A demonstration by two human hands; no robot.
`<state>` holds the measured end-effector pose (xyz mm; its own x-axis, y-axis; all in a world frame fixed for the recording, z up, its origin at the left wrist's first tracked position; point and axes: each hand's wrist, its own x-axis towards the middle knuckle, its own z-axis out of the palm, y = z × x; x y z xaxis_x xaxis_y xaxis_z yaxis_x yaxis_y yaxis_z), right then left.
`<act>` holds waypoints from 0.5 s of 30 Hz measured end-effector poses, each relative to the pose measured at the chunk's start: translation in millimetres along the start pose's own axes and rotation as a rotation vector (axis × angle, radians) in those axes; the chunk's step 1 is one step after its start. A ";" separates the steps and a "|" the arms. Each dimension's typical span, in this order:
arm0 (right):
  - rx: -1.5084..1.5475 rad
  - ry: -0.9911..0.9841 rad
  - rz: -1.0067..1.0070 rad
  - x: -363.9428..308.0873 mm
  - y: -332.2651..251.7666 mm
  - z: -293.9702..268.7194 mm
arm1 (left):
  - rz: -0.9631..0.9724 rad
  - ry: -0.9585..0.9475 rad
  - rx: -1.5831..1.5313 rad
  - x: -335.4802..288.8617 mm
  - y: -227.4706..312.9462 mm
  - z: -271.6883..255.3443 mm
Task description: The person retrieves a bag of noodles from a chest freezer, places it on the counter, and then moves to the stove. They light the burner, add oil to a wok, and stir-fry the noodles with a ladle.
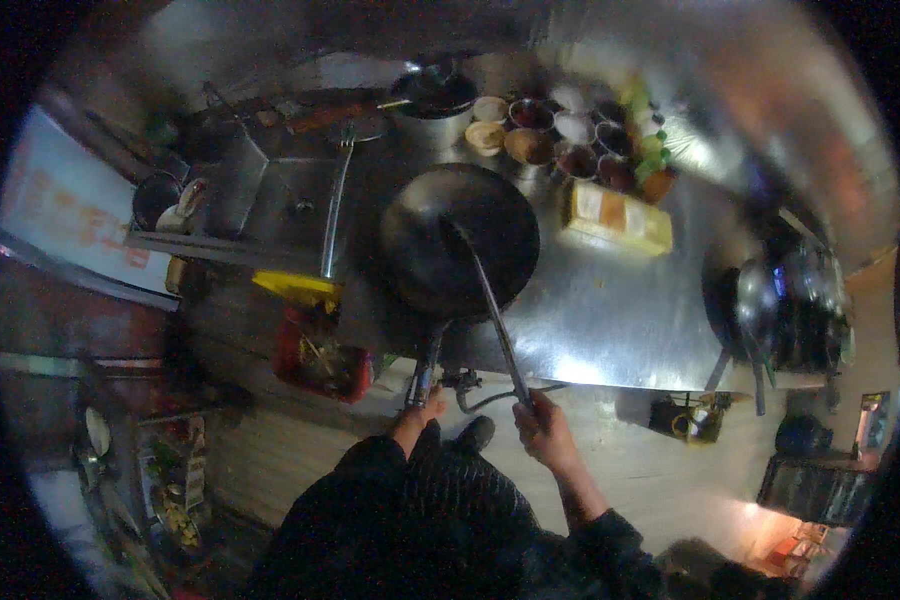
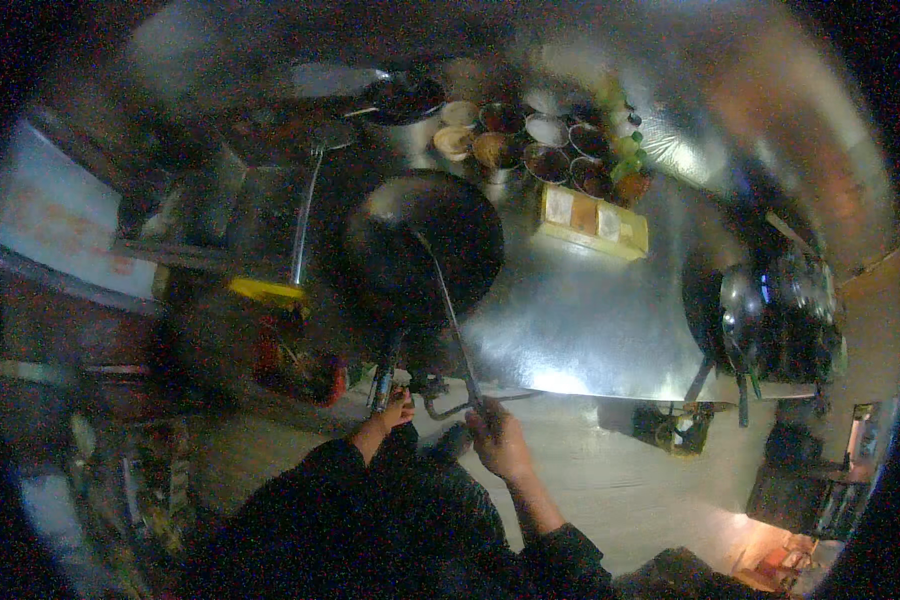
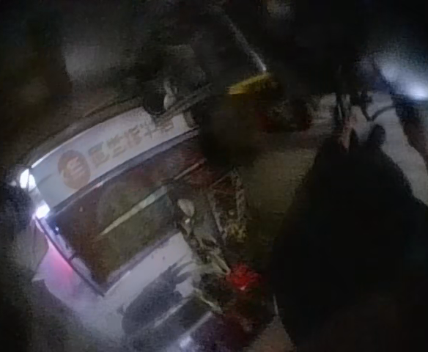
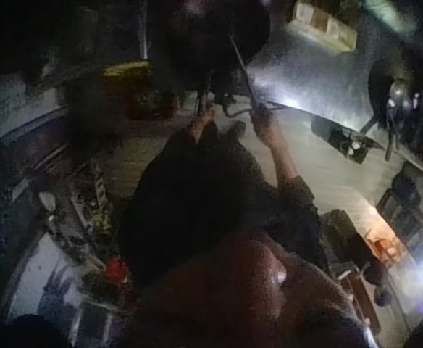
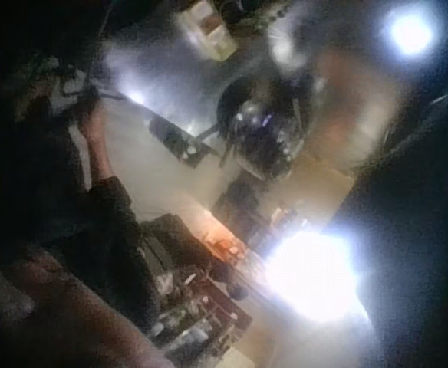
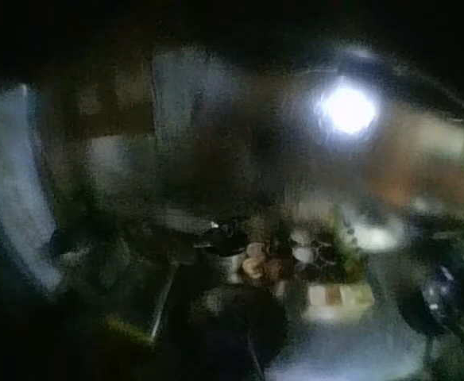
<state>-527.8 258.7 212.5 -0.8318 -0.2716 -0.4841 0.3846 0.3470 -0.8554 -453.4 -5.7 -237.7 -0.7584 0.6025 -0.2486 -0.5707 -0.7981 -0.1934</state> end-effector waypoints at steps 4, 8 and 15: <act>-0.146 0.022 0.004 -9.2 44.1 -3.2 | 0.177 0.732 0.483 -44.4 -7.4 35.5; -0.105 0.021 -0.070 -14.5 67.6 -3.4 | 0.558 0.976 0.461 -113.8 23.2 53.7; -0.480 0.049 -0.198 4.4 51.5 -19.3 | 1.414 0.963 1.305 -184.5 228.4 126.4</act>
<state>-519.3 292.7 169.8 -0.8923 -0.3354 -0.3023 0.0005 0.6689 -0.7434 -483.7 -299.8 -116.0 -0.6460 -0.7623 0.0384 -0.0689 0.1083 0.9917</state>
